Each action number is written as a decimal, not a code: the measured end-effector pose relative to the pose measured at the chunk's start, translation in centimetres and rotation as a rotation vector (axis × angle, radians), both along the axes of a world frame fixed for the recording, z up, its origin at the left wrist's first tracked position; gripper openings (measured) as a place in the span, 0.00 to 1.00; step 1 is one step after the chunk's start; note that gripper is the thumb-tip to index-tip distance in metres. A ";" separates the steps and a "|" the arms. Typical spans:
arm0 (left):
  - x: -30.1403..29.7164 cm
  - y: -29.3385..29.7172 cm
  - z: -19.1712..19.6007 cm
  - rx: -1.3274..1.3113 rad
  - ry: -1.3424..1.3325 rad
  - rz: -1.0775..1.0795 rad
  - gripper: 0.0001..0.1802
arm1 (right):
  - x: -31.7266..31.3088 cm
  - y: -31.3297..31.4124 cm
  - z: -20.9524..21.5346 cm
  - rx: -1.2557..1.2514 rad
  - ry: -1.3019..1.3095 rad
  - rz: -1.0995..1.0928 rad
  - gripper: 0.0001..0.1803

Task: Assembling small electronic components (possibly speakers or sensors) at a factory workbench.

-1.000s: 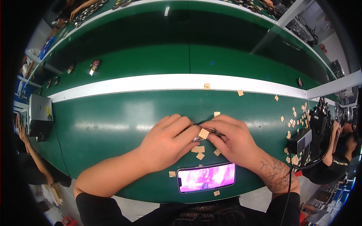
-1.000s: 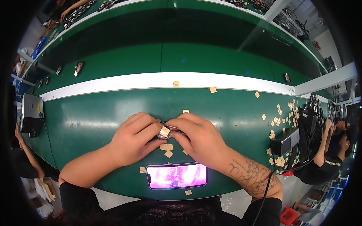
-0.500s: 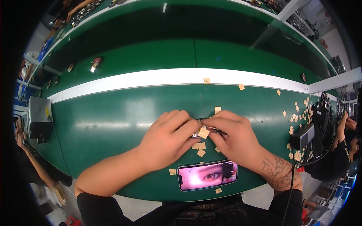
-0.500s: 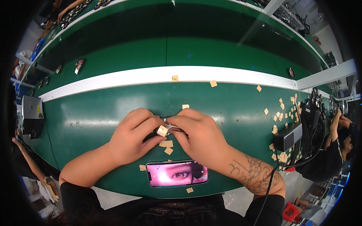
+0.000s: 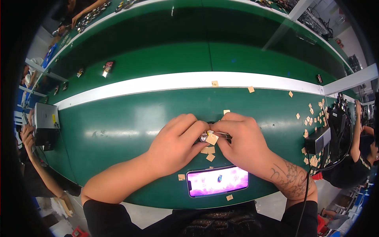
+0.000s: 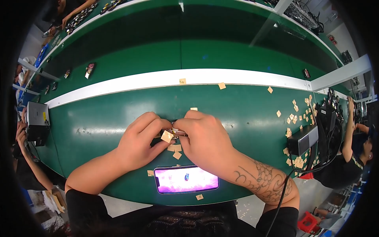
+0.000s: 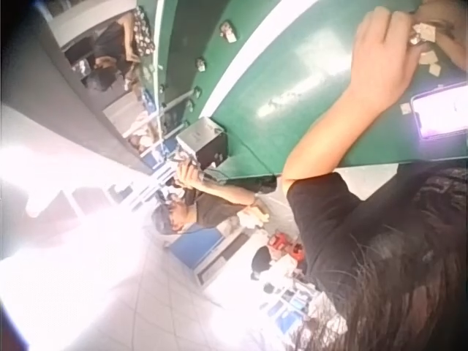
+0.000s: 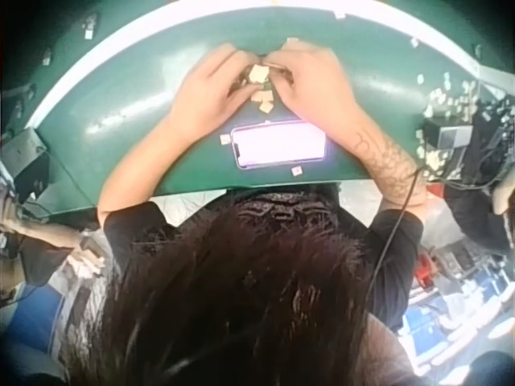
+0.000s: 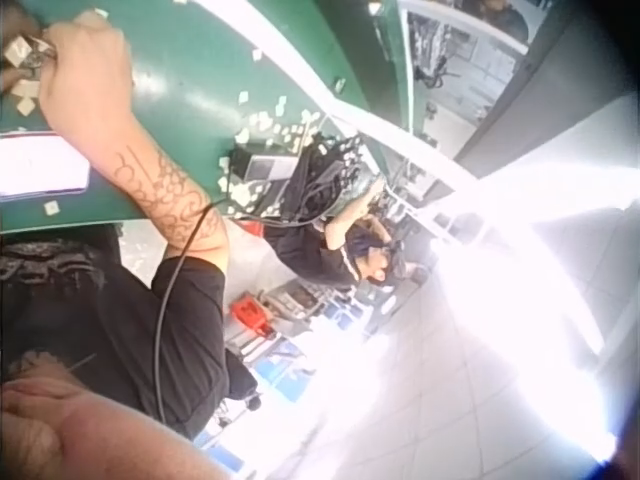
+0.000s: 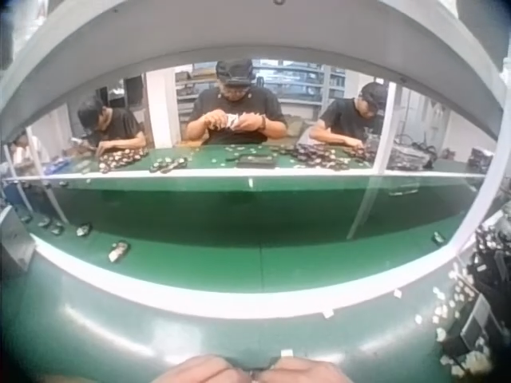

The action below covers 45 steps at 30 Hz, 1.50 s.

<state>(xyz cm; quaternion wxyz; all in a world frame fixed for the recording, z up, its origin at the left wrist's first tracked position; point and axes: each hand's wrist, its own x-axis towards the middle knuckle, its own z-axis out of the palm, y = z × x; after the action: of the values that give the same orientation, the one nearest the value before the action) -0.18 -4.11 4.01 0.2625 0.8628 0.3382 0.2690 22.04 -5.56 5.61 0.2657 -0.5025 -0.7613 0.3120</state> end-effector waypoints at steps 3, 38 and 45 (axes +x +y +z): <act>0.2 0.1 -0.1 0.050 -0.014 0.018 0.21 | -0.1 0.0 -0.1 0.012 -0.014 -0.014 0.07; 3.1 0.6 2.0 -0.422 -0.205 0.199 0.16 | 3.0 1.1 -1.1 -0.253 0.488 0.039 0.08; 4.3 2.3 1.2 -0.680 -0.378 0.116 0.17 | 3.5 1.4 -1.2 -0.131 0.555 -0.063 0.06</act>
<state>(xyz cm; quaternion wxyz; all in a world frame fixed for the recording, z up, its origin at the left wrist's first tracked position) 4.08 -1.78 5.20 0.5752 0.6413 0.4020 0.3103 25.51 -4.19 4.39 0.4403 -0.4374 -0.6217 0.4778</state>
